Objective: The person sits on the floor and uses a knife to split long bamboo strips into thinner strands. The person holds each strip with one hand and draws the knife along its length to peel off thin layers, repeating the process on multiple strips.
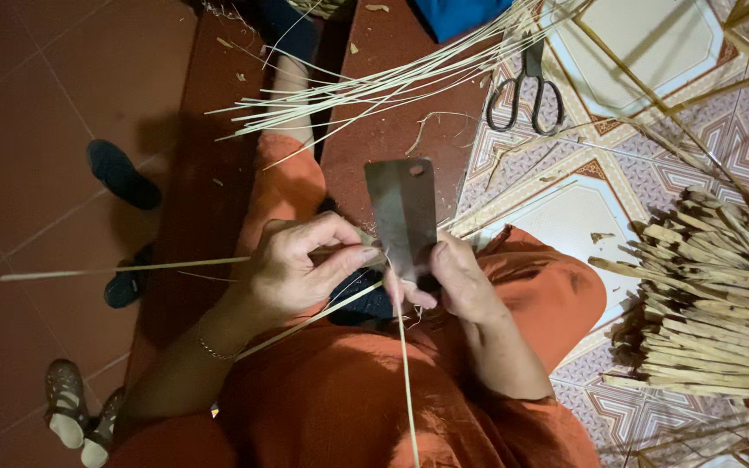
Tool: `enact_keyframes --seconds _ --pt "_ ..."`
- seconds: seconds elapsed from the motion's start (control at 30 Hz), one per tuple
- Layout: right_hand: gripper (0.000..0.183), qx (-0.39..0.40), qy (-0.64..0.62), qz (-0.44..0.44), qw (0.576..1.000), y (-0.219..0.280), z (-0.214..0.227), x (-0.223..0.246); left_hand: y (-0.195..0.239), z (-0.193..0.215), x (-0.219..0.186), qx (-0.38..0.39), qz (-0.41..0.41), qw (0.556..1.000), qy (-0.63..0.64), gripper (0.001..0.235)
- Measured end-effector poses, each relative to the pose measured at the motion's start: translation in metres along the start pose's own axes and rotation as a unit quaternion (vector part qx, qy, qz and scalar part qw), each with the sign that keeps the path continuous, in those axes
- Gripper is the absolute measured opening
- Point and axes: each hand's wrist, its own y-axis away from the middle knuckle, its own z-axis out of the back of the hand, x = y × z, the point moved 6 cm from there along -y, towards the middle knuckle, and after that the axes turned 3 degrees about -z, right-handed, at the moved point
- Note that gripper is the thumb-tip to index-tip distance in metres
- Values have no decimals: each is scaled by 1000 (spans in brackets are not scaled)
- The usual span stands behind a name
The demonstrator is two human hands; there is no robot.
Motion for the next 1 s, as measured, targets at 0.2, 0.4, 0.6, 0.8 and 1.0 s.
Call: enact_keyframes --seconds 0.2,0.4,0.6,0.8,1.0 --pt "62 -43 33 37 998 -1 7 -1 2 2 11 25 29 997 -62 11" --pt "61 -164 -5 -5 986 -12 50 -5 3 12 39 44 5 999 9 7" --pt "57 -225 -10 -41 973 -37 71 -18 -11 1 68 46 12 999 -9 7" --pt "53 -261 -8 -70 963 -53 102 -34 -21 -8 84 31 36 999 -24 7" --pt "52 -273 10 -63 960 -62 126 -49 -21 -11 106 34 48 998 -26 7"
